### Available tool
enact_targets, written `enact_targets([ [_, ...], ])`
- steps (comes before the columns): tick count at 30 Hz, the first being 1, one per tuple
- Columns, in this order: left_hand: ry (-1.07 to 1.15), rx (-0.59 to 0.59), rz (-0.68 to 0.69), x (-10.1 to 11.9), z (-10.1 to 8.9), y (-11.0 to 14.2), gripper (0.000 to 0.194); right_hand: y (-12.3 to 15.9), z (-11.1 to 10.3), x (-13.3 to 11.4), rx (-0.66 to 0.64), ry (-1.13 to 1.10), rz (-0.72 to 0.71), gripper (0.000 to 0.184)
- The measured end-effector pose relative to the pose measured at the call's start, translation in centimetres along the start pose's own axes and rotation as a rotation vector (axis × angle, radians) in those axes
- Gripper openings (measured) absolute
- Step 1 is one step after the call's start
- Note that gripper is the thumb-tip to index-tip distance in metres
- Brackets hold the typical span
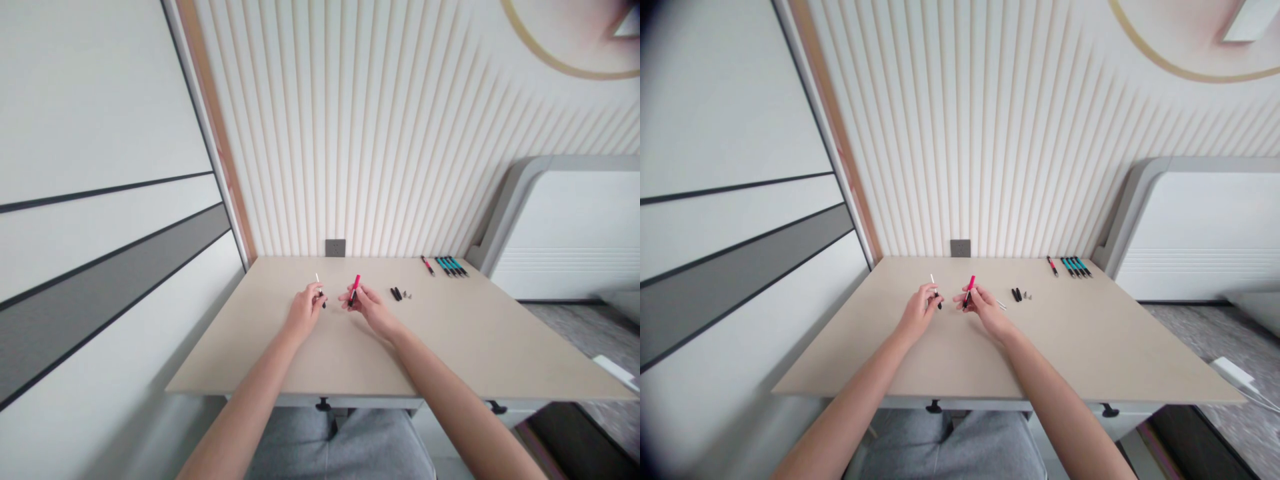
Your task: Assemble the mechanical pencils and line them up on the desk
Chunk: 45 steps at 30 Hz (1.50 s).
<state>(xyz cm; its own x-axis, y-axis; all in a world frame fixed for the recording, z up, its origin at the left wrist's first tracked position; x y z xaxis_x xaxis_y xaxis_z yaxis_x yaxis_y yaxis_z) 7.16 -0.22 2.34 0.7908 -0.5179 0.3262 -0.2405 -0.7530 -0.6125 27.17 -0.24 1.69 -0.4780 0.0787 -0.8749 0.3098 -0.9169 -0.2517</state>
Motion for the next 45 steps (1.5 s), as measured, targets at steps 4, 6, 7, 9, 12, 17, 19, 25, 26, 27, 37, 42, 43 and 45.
enact_targets([
  [4,-0.002,0.014,-0.048,-0.4,0.1,0.0,0.041,0.0,-0.5,-0.3,0.059,-0.167,0.040,0.038],
  [6,-0.052,0.002,-0.038,-0.5,0.0,0.0,0.040,0.0,-0.8,-0.5,0.087,-0.075,0.011,0.038],
  [7,-0.093,-0.015,-0.022,-0.5,-0.1,-0.1,0.037,0.0,-1.1,-0.6,0.101,0.017,-0.016,0.039],
  [9,-0.200,-0.057,0.017,-0.3,-0.3,-0.1,0.027,0.0,-1.5,-1.0,0.119,0.284,-0.095,0.040],
  [12,-0.335,-0.098,0.060,0.0,-0.9,-0.2,0.020,0.3,-1.7,-1.6,0.093,0.704,-0.234,0.039],
  [17,-0.415,-0.125,0.125,0.2,-1.2,-0.1,0.023,0.6,-1.9,-2.1,0.067,0.912,-0.303,0.034],
  [19,-0.421,-0.128,0.139,0.1,-1.0,-0.1,0.024,0.7,-1.9,-2.2,0.072,0.927,-0.305,0.033],
  [25,-0.428,-0.136,0.159,-0.1,-0.6,0.0,0.028,0.7,-1.9,-2.2,0.040,0.950,-0.305,0.031],
  [26,-0.438,-0.139,0.162,-0.1,-0.5,0.1,0.028,0.6,-1.9,-2.1,0.035,0.953,-0.306,0.030],
  [27,-0.454,-0.145,0.169,-0.1,-0.5,0.1,0.028,0.6,-2.0,-2.0,0.029,0.954,-0.305,0.030],
  [37,-0.420,-0.214,0.344,1.5,-0.3,0.2,0.026,0.7,-1.4,-0.9,-0.119,0.951,-0.235,0.024],
  [42,-0.341,-0.228,0.367,1.8,-0.6,0.2,0.020,0.8,-0.9,-1.0,-0.133,0.946,-0.257,0.024],
  [43,-0.332,-0.230,0.378,1.8,-0.7,0.2,0.018,0.9,-0.8,-1.0,-0.140,0.949,-0.261,0.024],
  [45,-0.326,-0.225,0.396,1.9,-0.8,0.3,0.014,0.9,-0.6,-0.8,-0.153,0.966,-0.253,0.026],
])
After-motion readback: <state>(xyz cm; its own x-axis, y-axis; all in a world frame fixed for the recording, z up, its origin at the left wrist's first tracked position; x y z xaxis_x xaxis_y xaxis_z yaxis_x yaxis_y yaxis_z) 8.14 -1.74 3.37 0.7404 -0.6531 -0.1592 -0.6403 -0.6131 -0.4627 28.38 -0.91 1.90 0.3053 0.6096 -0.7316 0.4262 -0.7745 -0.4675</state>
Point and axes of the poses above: each hand's wrist, its own y-axis away from the middle knuckle, its own z-axis out of the palm, x = y × z, the point moved 2 cm from there along -y, towards the middle knuckle, and after that the axes turned 14 degrees about -y, right-handed, at the moved point
